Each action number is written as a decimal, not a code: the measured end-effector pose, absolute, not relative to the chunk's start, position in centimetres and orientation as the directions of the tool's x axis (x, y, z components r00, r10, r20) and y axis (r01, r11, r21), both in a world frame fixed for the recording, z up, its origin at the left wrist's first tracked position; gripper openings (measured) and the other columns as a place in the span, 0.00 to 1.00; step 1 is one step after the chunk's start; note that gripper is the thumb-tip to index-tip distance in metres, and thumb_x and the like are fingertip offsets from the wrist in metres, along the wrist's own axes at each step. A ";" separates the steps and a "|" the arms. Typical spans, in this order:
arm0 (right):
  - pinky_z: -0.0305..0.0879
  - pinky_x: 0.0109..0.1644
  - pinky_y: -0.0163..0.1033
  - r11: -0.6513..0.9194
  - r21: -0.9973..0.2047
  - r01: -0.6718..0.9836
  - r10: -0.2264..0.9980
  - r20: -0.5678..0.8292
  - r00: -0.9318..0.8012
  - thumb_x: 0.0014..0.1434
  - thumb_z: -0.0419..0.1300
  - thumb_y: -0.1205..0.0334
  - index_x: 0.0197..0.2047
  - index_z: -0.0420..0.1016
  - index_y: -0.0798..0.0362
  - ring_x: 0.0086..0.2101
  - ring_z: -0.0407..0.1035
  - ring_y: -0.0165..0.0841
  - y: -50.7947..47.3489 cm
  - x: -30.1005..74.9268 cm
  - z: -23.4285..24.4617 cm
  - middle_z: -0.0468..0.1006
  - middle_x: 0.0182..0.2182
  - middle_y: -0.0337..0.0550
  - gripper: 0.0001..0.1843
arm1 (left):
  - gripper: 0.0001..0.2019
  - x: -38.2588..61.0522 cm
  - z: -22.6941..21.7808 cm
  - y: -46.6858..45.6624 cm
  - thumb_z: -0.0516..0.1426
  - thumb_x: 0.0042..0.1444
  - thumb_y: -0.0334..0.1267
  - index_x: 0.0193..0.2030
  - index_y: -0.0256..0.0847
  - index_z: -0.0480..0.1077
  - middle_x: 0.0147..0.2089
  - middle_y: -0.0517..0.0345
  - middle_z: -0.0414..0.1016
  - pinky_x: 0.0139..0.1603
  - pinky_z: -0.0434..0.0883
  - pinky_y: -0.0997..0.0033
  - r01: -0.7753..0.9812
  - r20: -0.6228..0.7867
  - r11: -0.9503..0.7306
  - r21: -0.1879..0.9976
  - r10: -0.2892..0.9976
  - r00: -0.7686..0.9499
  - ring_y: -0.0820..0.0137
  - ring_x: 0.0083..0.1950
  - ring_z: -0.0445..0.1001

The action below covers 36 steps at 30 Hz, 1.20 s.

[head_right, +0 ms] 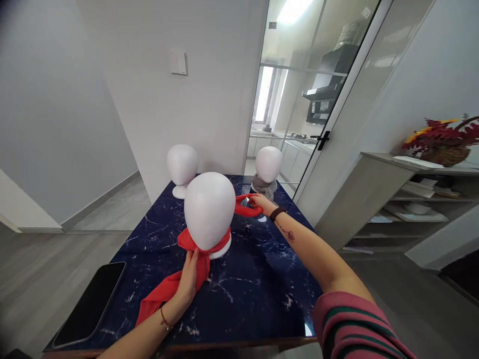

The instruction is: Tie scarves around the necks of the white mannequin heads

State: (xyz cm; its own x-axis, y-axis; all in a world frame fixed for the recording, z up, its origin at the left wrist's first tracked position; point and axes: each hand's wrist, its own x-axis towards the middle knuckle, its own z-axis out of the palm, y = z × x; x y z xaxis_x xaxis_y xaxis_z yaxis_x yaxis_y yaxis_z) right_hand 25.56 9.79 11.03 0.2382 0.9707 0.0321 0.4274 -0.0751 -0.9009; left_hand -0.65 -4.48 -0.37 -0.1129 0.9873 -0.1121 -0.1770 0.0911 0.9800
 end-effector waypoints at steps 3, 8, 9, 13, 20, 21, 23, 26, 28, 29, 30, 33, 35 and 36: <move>0.62 0.39 0.33 -0.042 -0.831 0.555 0.962 0.116 0.247 0.47 0.61 0.75 0.41 0.73 0.57 0.37 0.69 0.34 8.0 26.6 11.4 0.77 0.37 0.49 0.16 | 0.25 -0.8 -0.3 -4.6 0.55 0.54 0.51 0.57 0.49 0.59 0.51 0.54 0.72 0.43 0.73 0.70 -0.241 -0.105 0.076 0.968 0.988 -0.109 0.69 0.45 0.75; 0.58 0.29 0.32 -0.028 -0.931 0.364 0.999 -0.041 -0.028 0.45 0.65 0.68 0.43 0.74 0.57 0.25 0.63 0.27 3.4 26.9 10.7 0.75 0.28 0.40 0.19 | 0.38 -3.4 -0.5 -4.1 0.61 0.46 0.41 0.63 0.45 0.49 0.46 0.52 0.73 0.40 0.73 0.68 -0.085 -0.111 0.100 0.991 0.984 -0.139 0.66 0.41 0.76; 0.56 0.26 0.32 -0.065 -0.965 0.253 0.995 -0.081 -0.055 0.45 0.65 0.65 0.43 0.74 0.57 0.22 0.60 0.25 2.2 26.6 10.3 0.73 0.25 0.37 0.19 | 0.41 -4.2 -0.4 -3.8 0.61 0.46 0.40 0.65 0.43 0.45 0.44 0.52 0.73 0.43 0.73 0.67 0.005 -0.080 0.082 0.997 0.982 -0.172 0.66 0.41 0.76; 0.56 0.24 0.30 -0.171 -0.977 -0.126 0.985 -0.169 -0.029 0.41 0.68 0.62 0.41 0.72 0.55 0.21 0.62 0.24 -2.3 23.3 7.4 0.72 0.24 0.35 0.21 | 0.36 -7.3 1.1 -2.0 0.54 0.51 0.31 0.67 0.41 0.47 0.48 0.48 0.70 0.52 0.68 0.60 0.444 0.185 -0.089 0.892 0.967 -0.177 0.63 0.49 0.72; 0.66 0.31 0.34 -0.178 -0.830 -0.529 0.972 -0.232 0.038 0.43 0.68 0.61 0.48 0.62 0.50 0.27 0.70 0.29 -6.6 14.3 2.9 0.74 0.30 0.36 0.29 | 0.16 -8.5 4.3 -0.5 0.48 0.56 0.30 0.42 0.43 0.76 0.59 0.49 0.62 0.53 0.66 0.57 0.899 0.352 -0.353 0.260 0.901 0.252 0.58 0.54 0.66; 0.67 0.33 0.35 -0.160 -0.822 -0.546 0.975 -0.219 0.044 0.44 0.68 0.61 0.50 0.61 0.49 0.28 0.71 0.29 -6.7 13.3 2.7 0.74 0.30 0.36 0.30 | 0.14 -8.4 4.6 -0.6 0.49 0.56 0.31 0.37 0.42 0.77 0.58 0.48 0.63 0.53 0.66 0.56 0.889 0.347 -0.418 0.186 0.875 0.338 0.57 0.53 0.65; 0.69 0.36 0.38 -0.127 -0.820 -0.558 0.979 -0.194 0.062 0.45 0.67 0.59 0.52 0.58 0.47 0.30 0.72 0.31 -6.7 11.8 2.4 0.74 0.33 0.37 0.32 | 0.12 -8.2 5.1 -0.8 0.51 0.54 0.30 0.31 0.42 0.77 0.57 0.48 0.66 0.52 0.65 0.54 0.849 0.327 -0.517 0.108 0.825 0.460 0.57 0.52 0.65; 0.70 0.36 0.40 -0.092 -0.839 -0.536 0.978 -0.176 0.109 0.48 0.65 0.56 0.53 0.55 0.46 0.31 0.73 0.32 -6.4 10.7 2.0 0.74 0.36 0.38 0.32 | 0.15 -8.7 5.0 -0.8 0.50 0.52 0.26 0.34 0.45 0.77 0.56 0.51 0.67 0.52 0.66 0.55 0.815 0.385 -0.557 0.161 0.796 0.467 0.58 0.52 0.65; 0.70 0.37 0.41 -0.087 -0.851 -0.518 0.975 -0.179 0.130 0.49 0.63 0.55 0.52 0.55 0.46 0.32 0.73 0.33 -6.1 10.5 1.8 0.74 0.38 0.39 0.30 | 0.20 -9.6 4.6 -0.3 0.48 0.49 0.23 0.37 0.46 0.77 0.54 0.53 0.67 0.53 0.66 0.57 0.810 0.465 -0.504 0.299 0.818 0.338 0.60 0.53 0.65; 0.70 0.38 0.42 -0.090 -0.853 -0.514 0.974 -0.183 0.133 0.49 0.62 0.55 0.51 0.55 0.46 0.32 0.73 0.33 -6.1 10.5 1.6 0.74 0.39 0.40 0.29 | 0.21 -10.2 4.3 0.2 0.46 0.47 0.22 0.36 0.45 0.77 0.53 0.53 0.67 0.53 0.67 0.59 0.800 0.488 -0.457 0.390 0.839 0.241 0.61 0.52 0.66; 0.70 0.39 0.42 -0.095 -0.854 -0.512 0.974 -0.187 0.131 0.49 0.62 0.55 0.51 0.55 0.46 0.33 0.74 0.33 -6.0 10.5 1.5 0.73 0.39 0.40 0.28 | 0.21 -10.8 4.1 0.6 0.45 0.47 0.22 0.35 0.43 0.76 0.51 0.52 0.68 0.53 0.67 0.60 0.780 0.495 -0.401 0.481 0.858 0.137 0.63 0.52 0.67; 0.70 0.40 0.42 -0.108 -0.852 -0.513 0.974 -0.195 0.119 0.48 0.61 0.57 0.50 0.55 0.46 0.35 0.74 0.34 -6.0 10.7 1.1 0.72 0.41 0.40 0.27 | 0.19 -12.2 4.5 2.1 0.45 0.47 0.24 0.40 0.38 0.72 0.47 0.50 0.71 0.52 0.67 0.62 0.699 0.445 -0.234 0.675 0.886 -0.133 0.64 0.49 0.70; 0.70 0.40 0.42 -0.106 -0.853 -0.511 0.974 -0.194 0.121 0.48 0.61 0.56 0.49 0.56 0.46 0.35 0.74 0.34 -6.0 10.7 1.0 0.72 0.40 0.39 0.26 | 0.18 -12.5 5.4 2.5 0.47 0.48 0.27 0.46 0.37 0.68 0.45 0.49 0.72 0.51 0.67 0.62 0.674 0.408 -0.154 0.723 0.882 -0.236 0.63 0.48 0.71; 0.70 0.40 0.42 -0.102 -0.854 -0.509 0.974 -0.191 0.124 0.48 0.61 0.56 0.48 0.56 0.46 0.35 0.74 0.34 -6.1 10.7 0.9 0.72 0.39 0.38 0.25 | 0.17 -12.4 5.9 2.4 0.48 0.48 0.28 0.46 0.37 0.67 0.44 0.49 0.73 0.49 0.68 0.63 0.676 0.391 -0.126 0.726 0.884 -0.256 0.62 0.46 0.72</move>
